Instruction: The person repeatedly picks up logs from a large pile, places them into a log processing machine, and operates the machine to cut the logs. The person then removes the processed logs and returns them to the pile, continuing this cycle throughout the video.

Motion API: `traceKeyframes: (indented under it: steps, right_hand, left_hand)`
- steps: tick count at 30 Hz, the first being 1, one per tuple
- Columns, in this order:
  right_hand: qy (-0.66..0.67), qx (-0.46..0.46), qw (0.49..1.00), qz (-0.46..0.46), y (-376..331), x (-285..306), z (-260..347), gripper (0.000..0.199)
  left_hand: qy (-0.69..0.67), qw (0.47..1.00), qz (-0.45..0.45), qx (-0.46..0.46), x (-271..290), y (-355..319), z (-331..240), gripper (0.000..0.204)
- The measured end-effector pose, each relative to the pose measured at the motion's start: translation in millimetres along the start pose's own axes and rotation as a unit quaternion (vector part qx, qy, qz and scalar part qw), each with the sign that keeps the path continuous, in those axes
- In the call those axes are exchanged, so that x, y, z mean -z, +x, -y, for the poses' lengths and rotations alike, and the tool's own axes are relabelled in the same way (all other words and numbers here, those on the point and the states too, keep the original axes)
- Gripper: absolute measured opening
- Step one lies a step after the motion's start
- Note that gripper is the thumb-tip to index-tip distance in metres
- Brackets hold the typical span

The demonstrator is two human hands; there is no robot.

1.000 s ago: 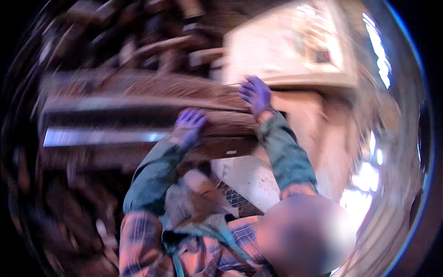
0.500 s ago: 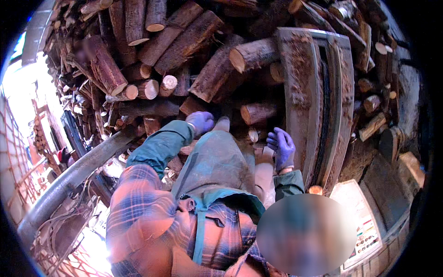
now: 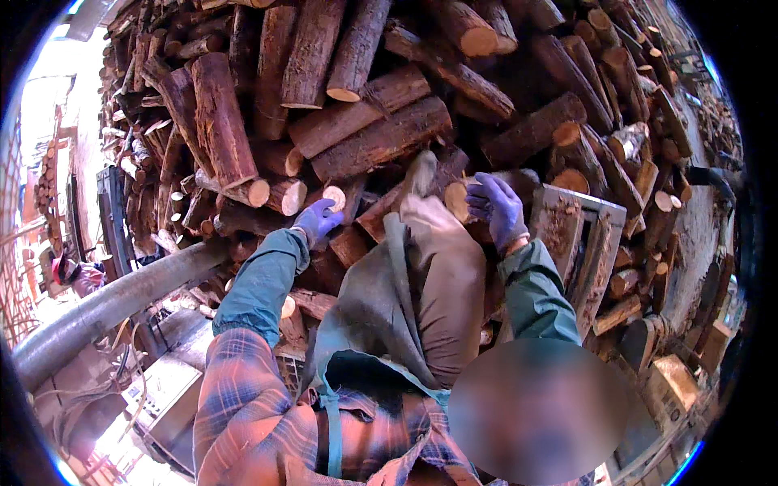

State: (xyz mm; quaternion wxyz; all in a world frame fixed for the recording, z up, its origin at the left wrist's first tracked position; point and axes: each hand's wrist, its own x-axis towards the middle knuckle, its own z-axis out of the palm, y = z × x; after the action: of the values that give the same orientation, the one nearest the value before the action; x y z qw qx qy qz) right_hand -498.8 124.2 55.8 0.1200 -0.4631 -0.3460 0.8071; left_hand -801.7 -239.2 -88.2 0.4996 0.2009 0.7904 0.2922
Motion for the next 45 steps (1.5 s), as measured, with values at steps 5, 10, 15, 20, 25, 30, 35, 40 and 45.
traceKeyframes:
  steps: [5,10,15,20,25,30,35,40,45]
  right_hand:
    - [-0.030,-0.089,0.989,0.118,139,-60,-12,0.053]
    - [-0.165,-0.046,0.975,0.138,310,-140,-21,0.082]
    - [-0.049,0.003,0.998,0.047,443,-243,-25,0.105]
    - [0.092,-0.010,0.992,0.086,479,-259,-42,0.102]
    - [0.126,-0.174,0.941,0.262,419,-175,-3,0.069]
    - [0.066,-0.059,0.960,0.266,284,-167,0,0.058]
    - [0.119,0.079,0.965,0.218,95,-136,23,0.084]
    - [0.086,0.258,0.962,0.038,-25,-60,102,0.111]
    - [-0.074,0.287,0.955,0.011,-183,49,149,0.101]
  left_hand:
    - [-0.071,0.996,-0.050,0.015,52,105,-54,0.072]
    - [-0.465,0.855,-0.101,0.206,68,226,-152,0.095]
    - [-0.558,0.804,-0.169,0.116,56,326,-156,0.086]
    - [-0.576,0.799,-0.126,0.119,68,314,-154,0.074]
    - [-0.509,0.856,0.007,0.095,34,254,-188,0.067]
    - [-0.566,0.789,0.240,0.015,84,243,-225,0.050]
    - [-0.446,0.886,0.124,-0.031,23,87,-274,0.068]
    - [-0.281,0.942,0.133,-0.123,-53,-68,-350,0.071]
    - [-0.235,0.902,0.240,-0.272,-210,-178,-367,0.054]
